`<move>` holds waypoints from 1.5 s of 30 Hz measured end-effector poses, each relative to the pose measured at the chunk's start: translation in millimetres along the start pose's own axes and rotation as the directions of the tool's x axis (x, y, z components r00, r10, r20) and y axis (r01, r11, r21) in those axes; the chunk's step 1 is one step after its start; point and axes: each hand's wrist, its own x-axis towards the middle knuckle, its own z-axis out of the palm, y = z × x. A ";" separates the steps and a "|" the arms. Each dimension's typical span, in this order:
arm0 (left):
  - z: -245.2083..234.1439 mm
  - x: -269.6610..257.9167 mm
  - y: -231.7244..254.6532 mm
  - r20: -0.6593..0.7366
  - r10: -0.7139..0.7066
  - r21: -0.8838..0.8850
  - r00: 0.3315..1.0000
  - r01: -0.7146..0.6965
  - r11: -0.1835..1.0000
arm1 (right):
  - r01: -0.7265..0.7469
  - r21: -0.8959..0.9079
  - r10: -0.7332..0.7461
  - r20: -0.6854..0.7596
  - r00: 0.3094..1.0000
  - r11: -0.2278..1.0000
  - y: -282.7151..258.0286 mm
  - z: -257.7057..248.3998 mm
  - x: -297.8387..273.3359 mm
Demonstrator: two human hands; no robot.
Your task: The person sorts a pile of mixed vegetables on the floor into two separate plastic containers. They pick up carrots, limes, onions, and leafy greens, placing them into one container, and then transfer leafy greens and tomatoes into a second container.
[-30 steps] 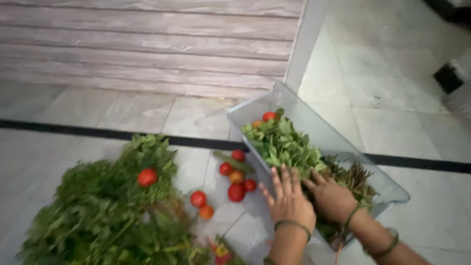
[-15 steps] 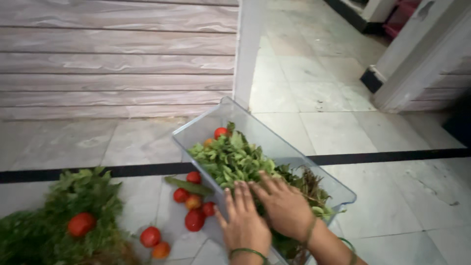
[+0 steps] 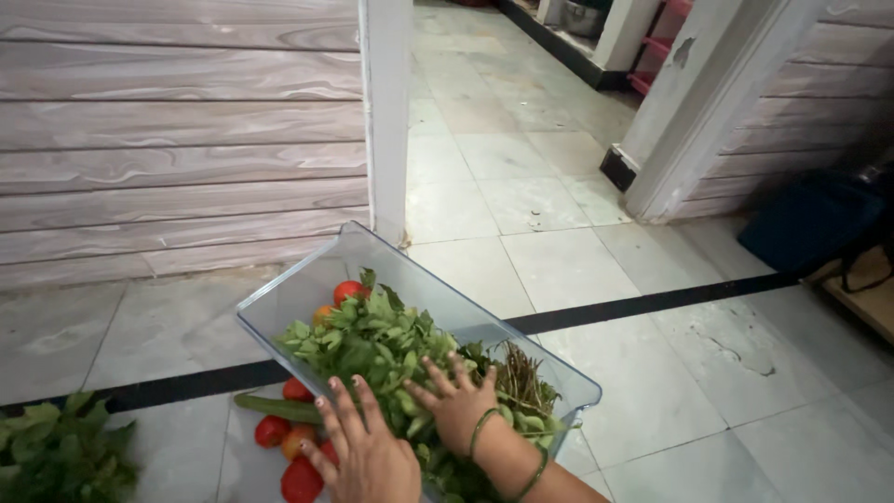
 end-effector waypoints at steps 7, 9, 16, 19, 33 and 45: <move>2.9 -4.4 1.6 -0.057 0.003 0.030 0.998 -0.002 1.000 | -0.010 0.069 0.011 -0.014 1.000 0.998 -8.6 -22.0 -31.1; 6.5 -2.5 -0.6 -0.107 0.028 -0.047 0.994 -0.033 0.998 | 0.046 0.055 -0.039 -0.118 0.992 0.997 -11.6 -23.8 -37.9; 3.0 -6.7 -2.0 -0.181 0.063 -0.108 0.982 -0.083 0.991 | 0.199 -0.034 -0.202 -0.239 0.950 0.979 -25.9 -28.4 -15.5; -1.9 -11.6 -3.3 -0.149 0.071 -0.173 0.986 -0.096 0.980 | 0.061 0.065 -0.066 0.074 0.995 0.996 -25.7 -26.8 -13.7; 4.0 -8.2 -4.8 -0.197 0.084 -0.129 0.977 -0.111 0.985 | 0.095 -0.067 -0.114 -0.391 0.913 0.993 -32.7 -7.5 1.3; -11.8 -9.0 -8.5 -0.046 0.150 -0.151 0.988 -0.155 0.976 | 0.146 -0.043 -0.149 -0.063 0.987 0.988 -36.7 -25.8 -3.9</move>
